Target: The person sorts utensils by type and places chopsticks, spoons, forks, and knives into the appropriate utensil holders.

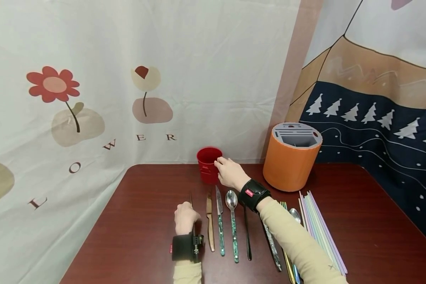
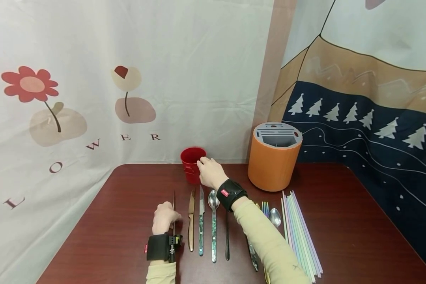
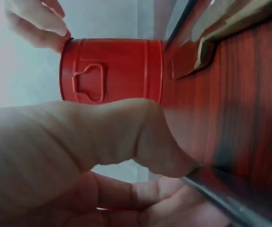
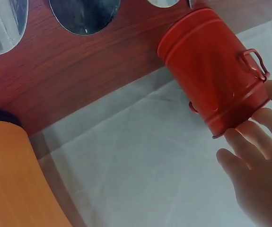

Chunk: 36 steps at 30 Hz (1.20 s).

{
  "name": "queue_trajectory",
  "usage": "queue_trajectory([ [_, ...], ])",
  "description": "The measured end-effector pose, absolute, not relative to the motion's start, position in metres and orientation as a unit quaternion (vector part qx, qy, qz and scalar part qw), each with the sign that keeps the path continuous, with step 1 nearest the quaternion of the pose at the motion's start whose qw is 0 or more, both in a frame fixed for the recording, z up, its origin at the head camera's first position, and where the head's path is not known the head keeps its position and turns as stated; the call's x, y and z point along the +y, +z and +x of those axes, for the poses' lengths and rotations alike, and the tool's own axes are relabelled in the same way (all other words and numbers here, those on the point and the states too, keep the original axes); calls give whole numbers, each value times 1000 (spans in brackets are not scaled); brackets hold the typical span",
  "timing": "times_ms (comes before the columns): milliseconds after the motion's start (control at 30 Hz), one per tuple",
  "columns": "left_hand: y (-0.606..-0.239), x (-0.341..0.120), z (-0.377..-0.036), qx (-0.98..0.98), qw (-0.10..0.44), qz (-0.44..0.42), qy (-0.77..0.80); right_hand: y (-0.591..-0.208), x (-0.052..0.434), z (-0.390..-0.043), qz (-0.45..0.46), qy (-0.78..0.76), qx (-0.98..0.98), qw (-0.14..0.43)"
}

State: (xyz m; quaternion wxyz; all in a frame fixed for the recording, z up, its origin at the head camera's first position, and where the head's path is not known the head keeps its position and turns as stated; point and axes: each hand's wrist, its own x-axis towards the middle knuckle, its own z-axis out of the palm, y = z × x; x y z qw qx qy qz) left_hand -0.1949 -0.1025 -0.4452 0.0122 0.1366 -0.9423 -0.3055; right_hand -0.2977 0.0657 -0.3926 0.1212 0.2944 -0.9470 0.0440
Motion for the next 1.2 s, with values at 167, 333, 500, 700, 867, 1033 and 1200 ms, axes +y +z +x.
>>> queue_trajectory([
  [167, -435, -106, -197, -928, 33, 140, -343, -390, 66, -300, 286, 45, -951, 104],
  [333, -419, -107, -197, -915, 118, 130, -364, -389, 68, -301, 279, 47, -954, 95],
  [500, -405, -100, -199, -880, 269, 86, -383, -390, 68, -300, 271, 53, -957, 92],
  [700, -395, -86, -205, -797, 426, 33, -428, -390, 67, -299, 263, 56, -959, 93],
  [867, -397, -76, -216, -723, 500, -23, -476, -390, 66, -296, 262, 58, -959, 89],
  [1033, -404, -70, -233, -656, 529, -55, -535, -391, 63, -296, 267, 52, -958, 95],
  [1200, -407, -67, -255, -630, 527, -51, -569, -391, 62, -296, 264, 41, -959, 93],
])
